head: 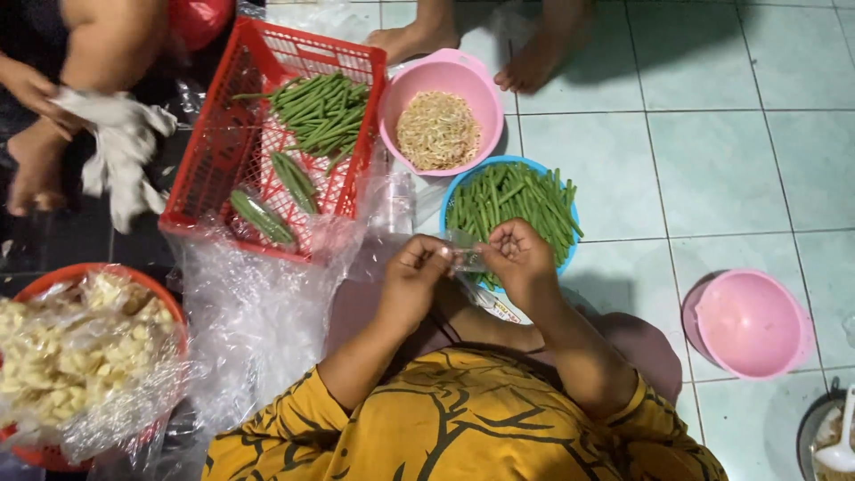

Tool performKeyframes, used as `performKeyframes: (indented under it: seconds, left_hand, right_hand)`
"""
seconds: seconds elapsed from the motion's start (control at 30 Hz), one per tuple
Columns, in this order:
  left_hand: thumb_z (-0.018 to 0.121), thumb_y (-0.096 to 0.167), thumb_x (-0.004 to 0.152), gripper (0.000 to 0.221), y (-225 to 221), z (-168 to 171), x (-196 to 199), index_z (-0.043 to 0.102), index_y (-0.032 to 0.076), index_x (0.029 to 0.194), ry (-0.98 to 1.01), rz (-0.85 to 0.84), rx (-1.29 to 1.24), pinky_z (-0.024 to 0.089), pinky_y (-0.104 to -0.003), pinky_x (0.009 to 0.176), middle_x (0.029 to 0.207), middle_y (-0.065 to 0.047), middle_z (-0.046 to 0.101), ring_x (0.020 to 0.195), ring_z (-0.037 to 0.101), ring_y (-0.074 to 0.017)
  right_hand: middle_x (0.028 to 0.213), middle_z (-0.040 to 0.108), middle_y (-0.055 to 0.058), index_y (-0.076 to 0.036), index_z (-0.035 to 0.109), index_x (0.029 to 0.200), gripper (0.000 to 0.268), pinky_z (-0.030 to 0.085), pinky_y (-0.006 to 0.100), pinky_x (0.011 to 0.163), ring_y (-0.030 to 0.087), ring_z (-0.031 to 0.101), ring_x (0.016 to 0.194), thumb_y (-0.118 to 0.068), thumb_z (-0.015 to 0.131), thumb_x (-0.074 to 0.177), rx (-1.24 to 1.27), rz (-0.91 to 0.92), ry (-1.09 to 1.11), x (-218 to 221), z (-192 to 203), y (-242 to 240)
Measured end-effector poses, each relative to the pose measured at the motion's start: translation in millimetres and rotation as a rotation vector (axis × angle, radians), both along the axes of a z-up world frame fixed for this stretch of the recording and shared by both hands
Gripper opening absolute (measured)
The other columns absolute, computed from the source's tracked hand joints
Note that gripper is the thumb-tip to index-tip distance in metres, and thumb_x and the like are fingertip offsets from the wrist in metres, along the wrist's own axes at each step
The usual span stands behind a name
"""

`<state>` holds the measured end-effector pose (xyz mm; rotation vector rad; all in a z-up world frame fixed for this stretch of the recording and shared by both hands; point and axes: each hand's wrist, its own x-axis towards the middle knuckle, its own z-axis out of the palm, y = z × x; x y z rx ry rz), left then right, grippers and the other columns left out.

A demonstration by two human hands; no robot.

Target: A person is sitting on the floor sorting and bagging green beans into small plastic bags.

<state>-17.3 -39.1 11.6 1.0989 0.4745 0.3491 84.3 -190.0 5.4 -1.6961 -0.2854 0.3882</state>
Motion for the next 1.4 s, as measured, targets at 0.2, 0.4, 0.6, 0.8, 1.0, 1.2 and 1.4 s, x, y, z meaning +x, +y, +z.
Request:
performKeyframes:
  seconds: [0.2, 0.4, 0.6, 0.8, 1.0, 1.2, 1.4]
  left_hand:
    - [0.084, 0.005, 0.079, 0.035, -22, -22, 1, 0.062, 0.002, 0.105, -0.086, -0.385, 0.032, 0.044, -0.02, 0.061, 0.073, -0.004, 0.062, 0.067, 0.057, -0.012]
    - [0.062, 0.012, 0.1, 0.011, -13, -38, 11, 0.071, 0.008, 0.094, 0.092, -0.243, 0.142, 0.048, -0.026, 0.068, 0.07, -0.002, 0.061, 0.069, 0.053, -0.0121]
    - [0.083, 0.003, 0.077, 0.026, -23, -11, 4, 0.065, 0.006, 0.095, -0.033, -0.351, 0.0, 0.043, -0.019, 0.068, 0.067, 0.002, 0.053, 0.064, 0.054, -0.011]
    - [0.057, 0.008, 0.098, 0.011, -12, -33, 2, 0.069, 0.009, 0.1, 0.113, -0.218, 0.443, 0.048, -0.031, 0.064, 0.067, -0.008, 0.061, 0.065, 0.057, -0.0171]
    - [0.054, 0.009, 0.1, 0.015, -11, 4, 2, 0.067, 0.006, 0.093, 0.156, -0.074, 0.566, 0.046, -0.03, 0.057, 0.061, -0.008, 0.055, 0.057, 0.051, -0.0164]
    - [0.063, 0.008, 0.095, 0.006, -19, 15, -11, 0.068, 0.007, 0.098, 0.125, -0.15, 0.582, 0.052, -0.037, 0.064, 0.071, -0.011, 0.064, 0.067, 0.06, -0.0209]
    - [0.084, 0.061, 0.069, 0.096, 41, 48, -26, 0.05, 0.008, 0.142, -0.086, -0.389, 1.273, 0.015, -0.062, 0.116, 0.157, -0.023, 0.041, 0.143, 0.032, -0.048]
  right_hand:
    - [0.079, 0.062, 0.01, 0.002, 0.068, 0.097, 0.016, 0.04, 0.017, 0.043, 0.009, 0.053, 0.061, -0.001, 0.056, 0.087, 0.101, -0.022, 0.373, 3, -4, -24]
    - [0.071, 0.06, 0.006, 0.003, 0.068, 0.099, 0.02, 0.034, 0.015, 0.044, 0.006, 0.048, 0.057, -0.011, 0.065, 0.084, 0.154, 0.212, 0.451, -9, -31, -45]
    - [0.07, 0.061, 0.009, -0.001, 0.066, 0.098, 0.012, 0.041, 0.021, 0.05, 0.009, 0.051, 0.059, -0.012, 0.064, 0.097, 0.099, 0.113, 0.292, 0, -37, -49]
    - [0.061, 0.043, 0.0, -0.006, 0.058, 0.09, 0.011, 0.026, 0.015, 0.044, 0.005, 0.039, 0.054, -0.015, 0.063, 0.093, 0.276, 0.101, 0.556, -16, -22, -32]
    - [0.108, 0.066, 0.009, -0.008, 0.07, 0.102, 0.018, 0.05, 0.04, 0.095, 0.029, 0.064, 0.107, -0.004, 0.077, 0.087, -0.126, 0.002, -0.68, -19, -23, -29]
    - [0.111, 0.073, 0.015, -0.001, 0.069, 0.108, 0.016, 0.062, 0.039, 0.082, 0.032, 0.073, 0.099, -0.006, 0.061, 0.094, -0.507, 0.281, -0.839, -42, -4, -2]
    - [0.114, 0.073, 0.014, -0.009, 0.074, 0.11, 0.024, 0.061, 0.046, 0.081, 0.036, 0.072, 0.102, -0.025, 0.063, 0.095, -0.447, 0.468, -0.94, -32, -9, -11]
